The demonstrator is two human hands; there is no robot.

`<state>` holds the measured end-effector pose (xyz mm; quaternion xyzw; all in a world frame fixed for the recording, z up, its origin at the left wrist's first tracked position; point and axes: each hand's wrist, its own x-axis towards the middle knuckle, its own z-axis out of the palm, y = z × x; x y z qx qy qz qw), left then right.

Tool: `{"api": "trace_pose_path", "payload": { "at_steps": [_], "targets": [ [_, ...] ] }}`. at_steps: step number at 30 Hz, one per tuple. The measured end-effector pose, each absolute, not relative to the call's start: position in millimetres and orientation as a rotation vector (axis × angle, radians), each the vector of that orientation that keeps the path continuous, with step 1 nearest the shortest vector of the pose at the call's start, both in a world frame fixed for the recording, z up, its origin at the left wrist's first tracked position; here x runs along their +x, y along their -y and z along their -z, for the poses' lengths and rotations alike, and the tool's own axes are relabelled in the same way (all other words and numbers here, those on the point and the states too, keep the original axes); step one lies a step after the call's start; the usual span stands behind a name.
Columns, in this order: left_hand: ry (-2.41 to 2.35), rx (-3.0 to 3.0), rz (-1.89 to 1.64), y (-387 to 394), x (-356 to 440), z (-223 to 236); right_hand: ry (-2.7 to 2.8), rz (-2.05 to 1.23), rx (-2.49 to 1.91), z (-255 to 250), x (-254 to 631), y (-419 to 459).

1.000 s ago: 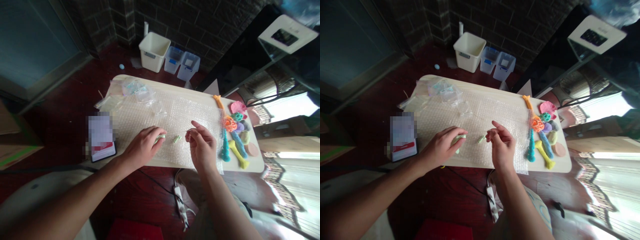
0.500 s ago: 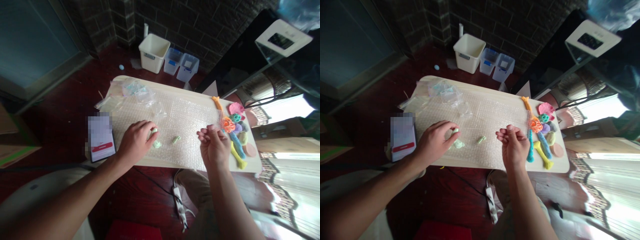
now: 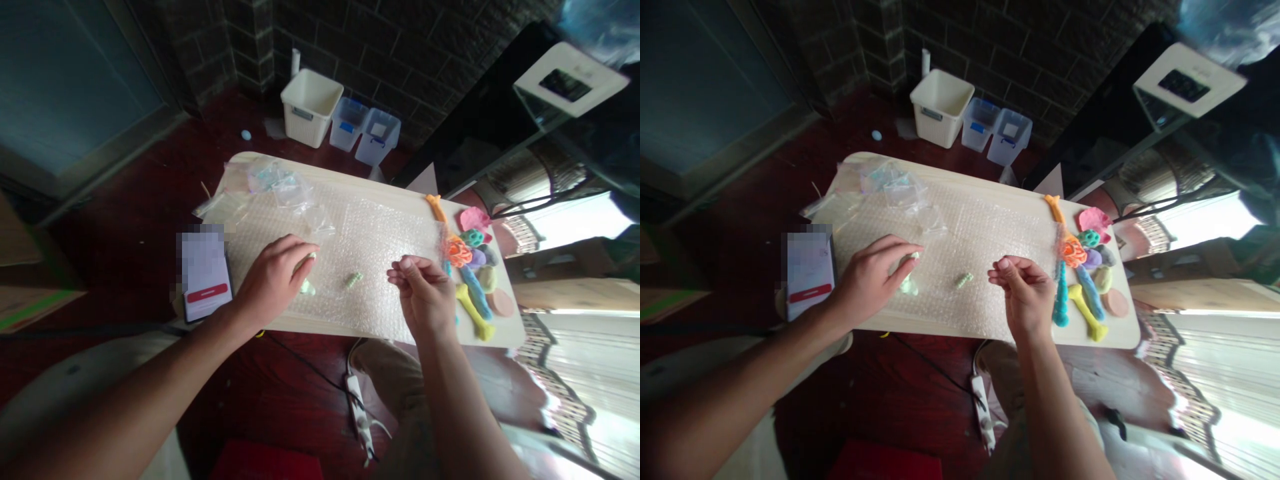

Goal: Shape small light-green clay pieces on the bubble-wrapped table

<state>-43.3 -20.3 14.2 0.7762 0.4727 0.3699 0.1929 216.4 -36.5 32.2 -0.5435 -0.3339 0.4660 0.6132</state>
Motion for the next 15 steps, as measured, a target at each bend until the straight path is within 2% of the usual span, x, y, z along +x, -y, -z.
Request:
{"api": "trace_pose_path", "payload": {
  "at_steps": [5, 15],
  "targets": [
    [-1.227, 2.282, -0.791, 23, -36, -2, 0.831, -1.239, -1.329, -29, 206, 43],
    [-1.327, 2.466, -0.613, 20, -12, -3, 0.877, -1.156, -1.305, -19, 218, 39]
  ]
}}
